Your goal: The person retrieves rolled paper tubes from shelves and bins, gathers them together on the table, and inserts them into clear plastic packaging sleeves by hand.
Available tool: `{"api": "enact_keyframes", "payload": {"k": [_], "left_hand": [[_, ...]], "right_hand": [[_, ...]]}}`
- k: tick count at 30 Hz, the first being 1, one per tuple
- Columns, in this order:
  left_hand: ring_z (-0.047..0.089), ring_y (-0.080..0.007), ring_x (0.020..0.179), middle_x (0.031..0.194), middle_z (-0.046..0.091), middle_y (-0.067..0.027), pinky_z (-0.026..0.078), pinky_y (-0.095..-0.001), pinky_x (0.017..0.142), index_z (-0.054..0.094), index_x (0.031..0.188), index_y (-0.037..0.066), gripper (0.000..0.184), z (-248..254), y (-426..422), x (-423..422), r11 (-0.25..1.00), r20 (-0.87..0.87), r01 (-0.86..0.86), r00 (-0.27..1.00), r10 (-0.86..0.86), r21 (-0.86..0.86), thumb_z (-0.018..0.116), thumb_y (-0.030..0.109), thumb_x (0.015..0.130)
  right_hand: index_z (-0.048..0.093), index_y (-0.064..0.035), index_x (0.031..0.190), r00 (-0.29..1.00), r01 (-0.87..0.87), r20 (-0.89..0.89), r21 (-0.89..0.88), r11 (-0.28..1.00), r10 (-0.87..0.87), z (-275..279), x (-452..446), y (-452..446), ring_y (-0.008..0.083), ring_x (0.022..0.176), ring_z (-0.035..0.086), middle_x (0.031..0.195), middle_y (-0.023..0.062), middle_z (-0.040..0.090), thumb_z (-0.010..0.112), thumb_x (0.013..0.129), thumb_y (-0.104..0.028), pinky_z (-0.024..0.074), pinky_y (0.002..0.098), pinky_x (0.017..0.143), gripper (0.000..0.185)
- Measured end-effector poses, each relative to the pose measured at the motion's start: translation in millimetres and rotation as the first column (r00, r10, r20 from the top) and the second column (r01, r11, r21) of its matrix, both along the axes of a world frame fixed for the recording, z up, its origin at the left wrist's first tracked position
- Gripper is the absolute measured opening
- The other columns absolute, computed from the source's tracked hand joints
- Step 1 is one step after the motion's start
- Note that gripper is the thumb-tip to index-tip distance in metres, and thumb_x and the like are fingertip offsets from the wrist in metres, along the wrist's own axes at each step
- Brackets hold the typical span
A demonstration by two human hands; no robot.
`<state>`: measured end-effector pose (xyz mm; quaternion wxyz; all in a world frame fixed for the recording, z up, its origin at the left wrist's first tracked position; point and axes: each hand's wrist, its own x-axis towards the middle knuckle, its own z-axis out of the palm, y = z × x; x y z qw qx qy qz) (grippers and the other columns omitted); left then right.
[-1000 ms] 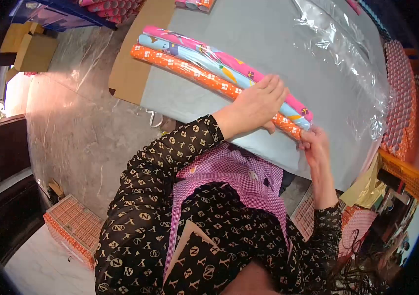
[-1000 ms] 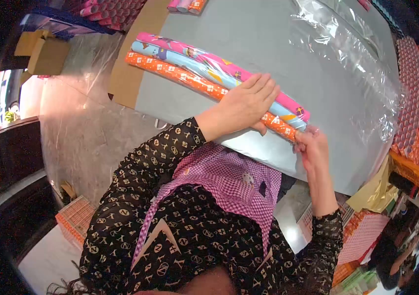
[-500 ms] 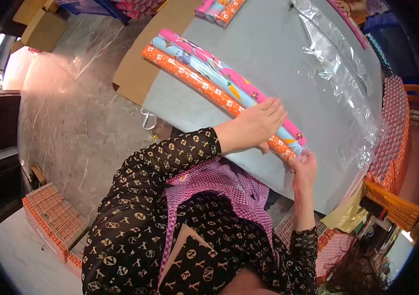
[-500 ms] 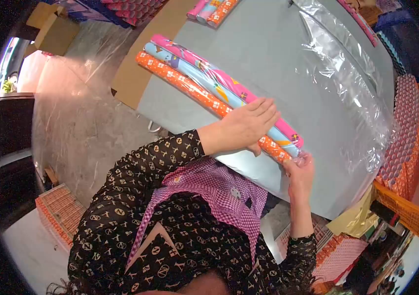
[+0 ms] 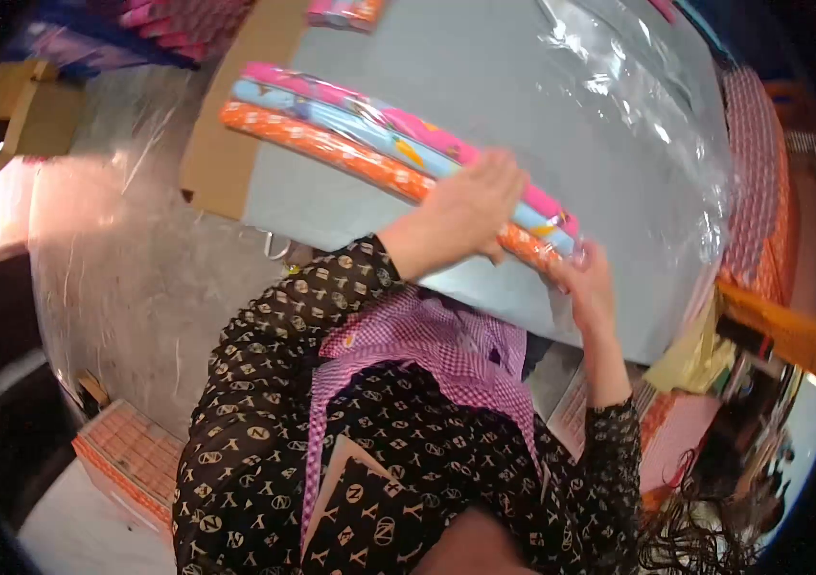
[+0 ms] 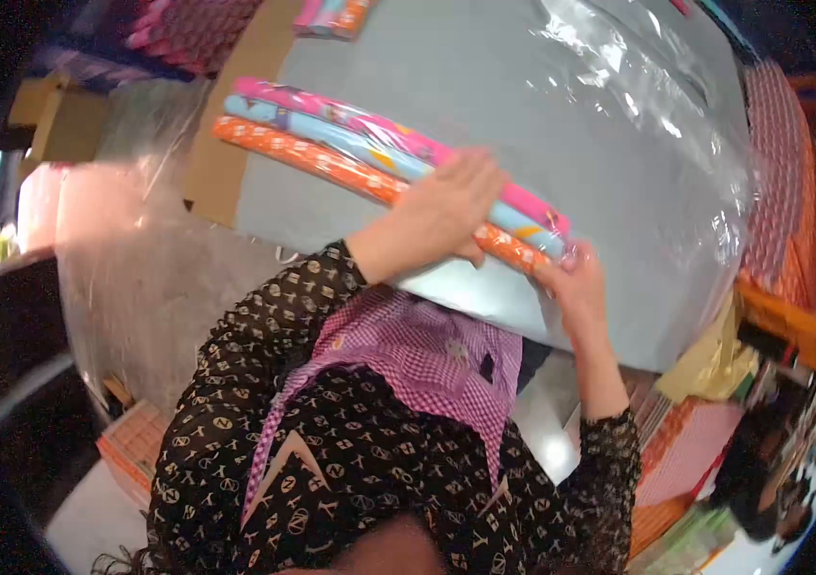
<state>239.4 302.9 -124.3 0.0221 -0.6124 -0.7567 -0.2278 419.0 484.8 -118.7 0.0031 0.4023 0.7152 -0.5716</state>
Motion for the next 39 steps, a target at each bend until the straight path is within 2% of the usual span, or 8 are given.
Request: {"api": "enact_keyframes", "payload": {"k": [6, 8, 13, 20, 25, 31, 35, 39], "left_hand": [[0.046, -0.0352, 0.128, 0.125, 0.054, -0.0194, 0.034, -0.0438, 0.111, 0.049, 0.125, -0.007, 0.097, 2.0, 7.8, -0.6, 0.998, 0.037, 0.056, 0.998, -0.055, -0.025, 0.085, 0.046, 0.053], [0.045, -0.0352, 0.130, 0.130, 0.053, -0.0187, 0.034, -0.0450, 0.112, 0.047, 0.130, -0.007, 0.104, 2.2, 9.1, -1.1, 0.996, -0.116, -0.010, 0.993, 0.000, -0.086, 0.083, 0.051, 0.051], [0.045, -0.0344, 0.132, 0.134, 0.052, -0.0185, 0.034, -0.0460, 0.112, 0.046, 0.134, -0.005, 0.110, 2.3, 10.1, -2.5, 0.995, -0.117, 0.001, 0.993, -0.013, -0.100, 0.081, 0.055, 0.049], [0.045, -0.0342, 0.132, 0.135, 0.052, -0.0182, 0.034, -0.0465, 0.112, 0.047, 0.134, -0.005, 0.109, -1.1, 9.5, -4.0, 0.995, -0.131, -0.004, 0.991, -0.009, -0.101, 0.081, 0.056, 0.049], [0.045, -0.0342, 0.132, 0.135, 0.052, -0.0180, 0.033, -0.0471, 0.113, 0.046, 0.134, -0.005, 0.108, 1.2, 8.0, -2.6, 0.996, -0.123, -0.003, 0.992, -0.008, -0.093, 0.080, 0.055, 0.051], [0.044, -0.0347, 0.131, 0.133, 0.052, -0.0194, 0.031, -0.0472, 0.113, 0.047, 0.131, -0.007, 0.104, 6.0, 5.1, 0.4, 0.995, -0.064, -0.007, 0.998, 0.000, -0.101, 0.081, 0.052, 0.054], [0.044, -0.0360, 0.130, 0.131, 0.052, -0.0219, 0.030, -0.0472, 0.114, 0.049, 0.129, -0.008, 0.102, -2.6, 4.8, -4.3, 0.998, -0.044, 0.040, 0.998, -0.042, -0.047, 0.080, 0.054, 0.055], [0.044, -0.0373, 0.131, 0.131, 0.052, -0.0225, 0.029, -0.0470, 0.114, 0.050, 0.130, -0.008, 0.104, 2.8, 1.2, -1.5, 0.999, -0.070, 0.024, 0.997, -0.026, -0.027, 0.080, 0.057, 0.054]], "right_hand": [[0.057, -0.0019, 0.119, 0.995, -0.090, 0.040, 0.070, 0.994, 0.087, 14.8, 6.3, 25.2, 0.0052, 0.063, 0.051, 0.080, 0.0013, 0.064, 0.072, 0.084, -0.017, 0.0381, 0.0221, 0.053, 0.042], [0.057, -0.0016, 0.120, 0.999, -0.032, 0.040, 0.113, 0.993, 0.028, 12.0, 5.4, 20.2, 0.0050, 0.063, 0.051, 0.082, 0.0028, 0.066, 0.071, 0.085, -0.018, 0.0379, 0.0221, 0.053, 0.041], [0.055, 0.0036, 0.119, 0.954, 0.205, -0.145, -0.319, 0.925, -0.261, 6.3, 2.7, 18.6, 0.0050, 0.058, 0.046, 0.092, 0.0088, 0.068, 0.064, 0.088, -0.011, 0.0375, 0.0212, 0.052, 0.035], [0.060, 0.0047, 0.112, 0.927, 0.200, -0.214, -0.415, 0.888, -0.309, -0.7, 30.5, 40.7, 0.0049, 0.056, 0.044, 0.091, 0.0109, 0.069, 0.063, 0.090, -0.010, 0.0372, 0.0215, 0.049, 0.026], [0.064, 0.0028, 0.112, 0.974, 0.146, -0.082, -0.475, 0.868, -0.209, 11.9, 25.5, 37.3, 0.0055, 0.057, 0.046, 0.083, 0.0059, 0.066, 0.062, 0.091, -0.017, 0.0392, 0.0218, 0.051, 0.029], [0.068, -0.0019, 0.103, 0.980, -0.065, 0.181, -0.127, 0.990, 0.087, 18.1, 8.6, 31.3, 0.0058, 0.060, 0.050, 0.078, -0.0001, 0.062, 0.070, 0.084, -0.023, 0.0393, 0.0225, 0.052, 0.028], [0.066, -0.0038, 0.096, 0.996, 0.085, 0.028, -0.028, 0.996, -0.084, 11.6, 5.4, 26.2, 0.0054, 0.059, 0.048, 0.075, -0.0017, 0.059, 0.071, 0.081, -0.016, 0.0360, 0.0223, 0.050, 0.020], [0.061, -0.0049, 0.093, 0.992, 0.086, -0.078, -0.122, 0.989, -0.096, 8.4, 5.5, 17.3, 0.0043, 0.057, 0.045, 0.073, -0.0035, 0.055, 0.069, 0.079, -0.007, 0.0334, 0.0218, 0.049, 0.016]]}}
